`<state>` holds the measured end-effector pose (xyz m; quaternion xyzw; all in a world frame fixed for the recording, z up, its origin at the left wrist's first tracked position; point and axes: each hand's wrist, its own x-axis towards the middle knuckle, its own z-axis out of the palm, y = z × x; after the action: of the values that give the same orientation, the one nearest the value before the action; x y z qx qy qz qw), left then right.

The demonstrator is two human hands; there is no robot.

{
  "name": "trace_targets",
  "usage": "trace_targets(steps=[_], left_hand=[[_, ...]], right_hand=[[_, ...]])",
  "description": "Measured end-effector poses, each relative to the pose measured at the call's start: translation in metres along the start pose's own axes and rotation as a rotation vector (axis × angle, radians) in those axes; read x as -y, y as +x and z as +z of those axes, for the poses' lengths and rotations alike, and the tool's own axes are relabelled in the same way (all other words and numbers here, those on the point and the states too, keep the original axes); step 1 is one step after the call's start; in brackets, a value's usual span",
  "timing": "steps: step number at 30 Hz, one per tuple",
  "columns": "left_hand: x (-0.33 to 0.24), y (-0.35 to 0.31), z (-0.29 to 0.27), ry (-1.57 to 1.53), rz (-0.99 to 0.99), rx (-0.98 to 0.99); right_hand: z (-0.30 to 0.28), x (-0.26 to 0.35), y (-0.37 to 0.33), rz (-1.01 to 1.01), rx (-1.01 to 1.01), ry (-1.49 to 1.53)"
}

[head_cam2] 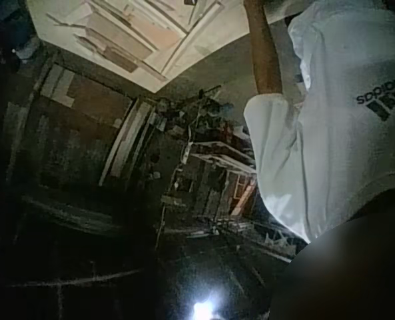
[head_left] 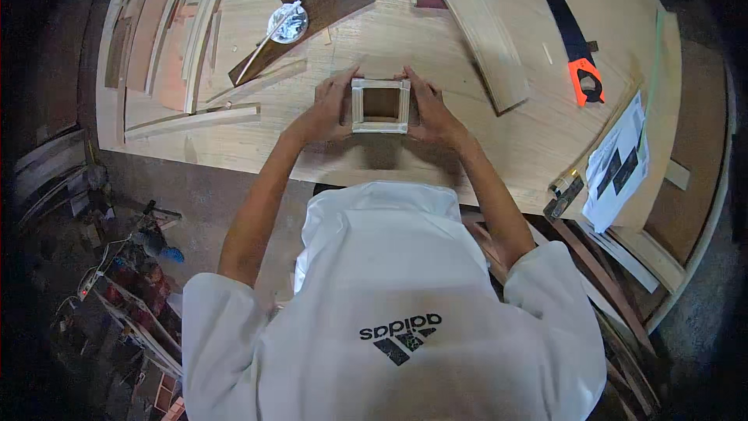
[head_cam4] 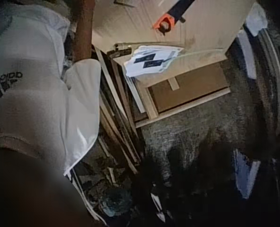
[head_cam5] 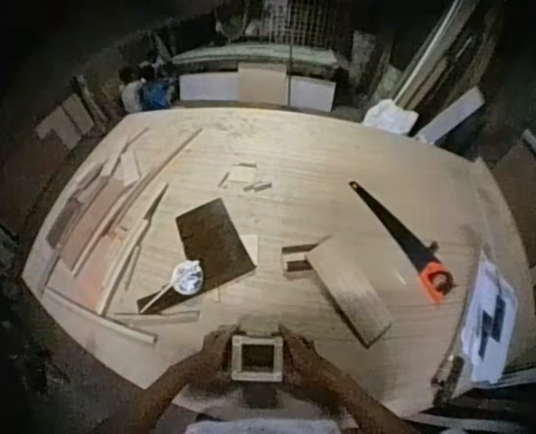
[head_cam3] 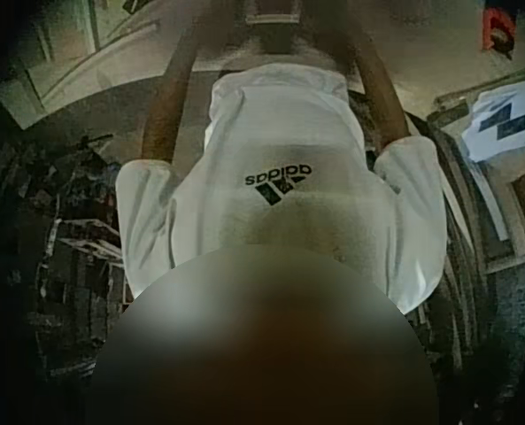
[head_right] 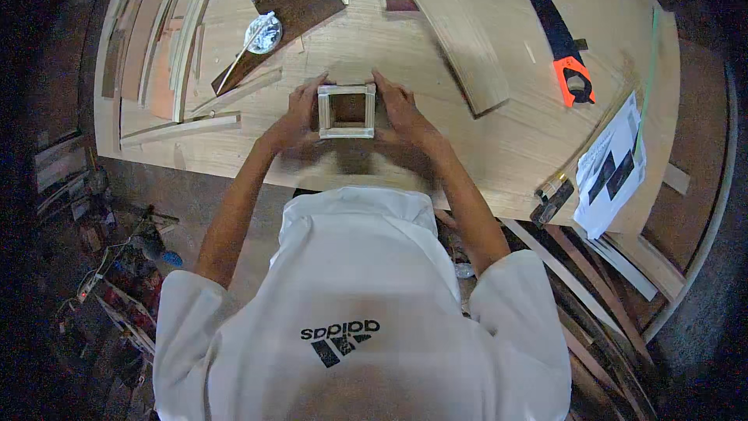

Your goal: Applying glue with a brush to wooden pieces and assembling them into a small rectangular frame.

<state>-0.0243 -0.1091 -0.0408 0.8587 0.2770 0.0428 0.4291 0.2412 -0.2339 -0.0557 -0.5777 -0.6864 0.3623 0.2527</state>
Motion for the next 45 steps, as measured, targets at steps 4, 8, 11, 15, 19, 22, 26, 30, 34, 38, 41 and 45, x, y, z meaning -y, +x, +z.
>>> trace_targets(steps=[4,8,11,15,19,22,26,30,34,38,41,45], left_hand=[[-0.006,-0.001,-0.002,-0.046,0.010,0.000],[-0.004,-0.003,-0.001,-0.037,0.008,0.012],[-0.003,-0.010,0.005,-0.022,-0.022,0.015],[0.001,-0.015,0.010,0.005,0.006,-0.004],[0.001,-0.014,0.011,-0.017,0.001,-0.011],[0.002,-0.016,0.012,-0.024,-0.010,-0.017],[-0.001,-0.021,0.011,-0.120,0.077,-0.105],[-0.019,-0.022,0.001,-0.155,0.023,-0.113],[-0.027,-0.025,-0.006,-0.163,-0.034,-0.055],[-0.034,-0.030,-0.023,-0.145,-0.046,-0.099],[0.009,-0.042,-0.025,-0.299,-0.042,-0.398],[0.044,-0.032,-0.061,0.283,-0.151,-0.888]], right_hand=[[-0.001,0.002,0.000,-0.038,-0.039,-0.031],[0.000,0.001,-0.003,-0.062,-0.041,-0.067],[0.002,0.007,-0.006,-0.043,-0.027,-0.061],[0.001,0.015,-0.010,-0.023,-0.022,-0.047],[0.003,0.009,-0.013,-0.082,-0.036,-0.054],[0.004,0.012,-0.010,-0.058,-0.025,-0.065],[0.002,0.011,-0.012,-0.003,0.003,-0.052],[-0.008,0.017,-0.019,-0.037,-0.069,0.123],[-0.017,0.030,-0.019,-0.080,-0.066,0.064],[-0.046,0.025,-0.030,-0.047,-0.127,0.020],[-0.065,0.034,-0.003,0.013,-0.382,0.188],[-0.063,0.078,0.085,-0.025,-0.474,0.171]])
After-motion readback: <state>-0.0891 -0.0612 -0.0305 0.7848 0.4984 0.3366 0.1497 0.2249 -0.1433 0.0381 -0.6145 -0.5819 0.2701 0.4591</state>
